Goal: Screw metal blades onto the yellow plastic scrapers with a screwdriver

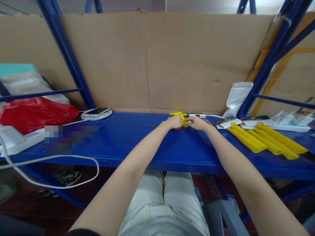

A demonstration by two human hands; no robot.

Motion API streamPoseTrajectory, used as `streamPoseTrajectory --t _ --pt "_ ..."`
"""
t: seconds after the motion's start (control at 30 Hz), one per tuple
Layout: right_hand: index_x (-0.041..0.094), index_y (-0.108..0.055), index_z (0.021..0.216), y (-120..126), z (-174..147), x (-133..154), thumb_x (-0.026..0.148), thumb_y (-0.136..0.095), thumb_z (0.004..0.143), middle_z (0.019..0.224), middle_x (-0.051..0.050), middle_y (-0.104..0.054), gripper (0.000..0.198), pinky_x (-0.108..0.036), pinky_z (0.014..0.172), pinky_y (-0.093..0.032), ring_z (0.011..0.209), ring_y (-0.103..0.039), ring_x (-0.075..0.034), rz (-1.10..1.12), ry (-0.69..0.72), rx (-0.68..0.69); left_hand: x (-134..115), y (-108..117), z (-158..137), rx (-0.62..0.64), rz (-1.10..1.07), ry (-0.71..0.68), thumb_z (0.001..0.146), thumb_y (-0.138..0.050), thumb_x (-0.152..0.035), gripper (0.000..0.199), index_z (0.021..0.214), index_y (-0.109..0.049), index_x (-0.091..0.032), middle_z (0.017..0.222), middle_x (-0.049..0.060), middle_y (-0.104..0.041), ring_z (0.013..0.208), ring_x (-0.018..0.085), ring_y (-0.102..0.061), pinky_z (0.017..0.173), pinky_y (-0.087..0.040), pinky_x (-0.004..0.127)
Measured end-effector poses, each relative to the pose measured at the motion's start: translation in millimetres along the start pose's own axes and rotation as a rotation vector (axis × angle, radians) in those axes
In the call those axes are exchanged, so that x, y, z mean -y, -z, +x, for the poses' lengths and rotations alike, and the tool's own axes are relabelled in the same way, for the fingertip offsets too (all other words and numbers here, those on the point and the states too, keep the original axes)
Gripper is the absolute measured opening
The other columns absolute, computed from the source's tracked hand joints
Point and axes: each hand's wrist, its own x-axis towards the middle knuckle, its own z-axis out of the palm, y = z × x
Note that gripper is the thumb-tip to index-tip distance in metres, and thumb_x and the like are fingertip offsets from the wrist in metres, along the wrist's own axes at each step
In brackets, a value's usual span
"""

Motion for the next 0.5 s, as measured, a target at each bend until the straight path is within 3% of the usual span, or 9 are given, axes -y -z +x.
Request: streamPoseTrajectory --t 0.1,0.27,0.5 --pt "0.021 -0.076 0.101 1 0 1 0.016 -0.061 0.083 0.114 -0.005 -0.073 0.025 -0.034 0.101 -0.047 0.111 -0.066 -0.023 -0.001 -0.014 -0.005 1 10 -15 -0.018 0.005 -0.050 0.087 -0.046 -0.012 0.042 0.125 -0.064 -0.013 0.137 0.011 -0.060 0.129 0.021 -0.054 0.110 -0.038 0.029" --pt "0.021 -0.076 0.097 1 -2 3 0.016 -0.060 0.083 0.111 -0.005 -0.074 0.022 -0.035 0.100 -0.048 0.109 -0.067 -0.023 0.009 -0.023 -0.018 9 11 -39 -0.157 -0.100 -0.047 0.088 -0.044 -0.008 0.046 0.129 -0.063 -0.016 0.134 0.008 -0.063 0.126 0.020 -0.057 0.111 -0.038 0.034" --pt "0.021 -0.075 0.084 20 -5 5 0.015 -0.065 0.079 0.098 -0.006 -0.076 0.013 -0.033 0.095 -0.049 0.101 -0.069 -0.023 -0.005 -0.083 -0.152 12 7 -46 -0.170 -0.149 -0.018 0.084 -0.046 -0.003 0.047 0.126 -0.065 -0.014 0.130 0.010 -0.064 0.125 0.021 -0.058 0.108 -0.042 0.032"
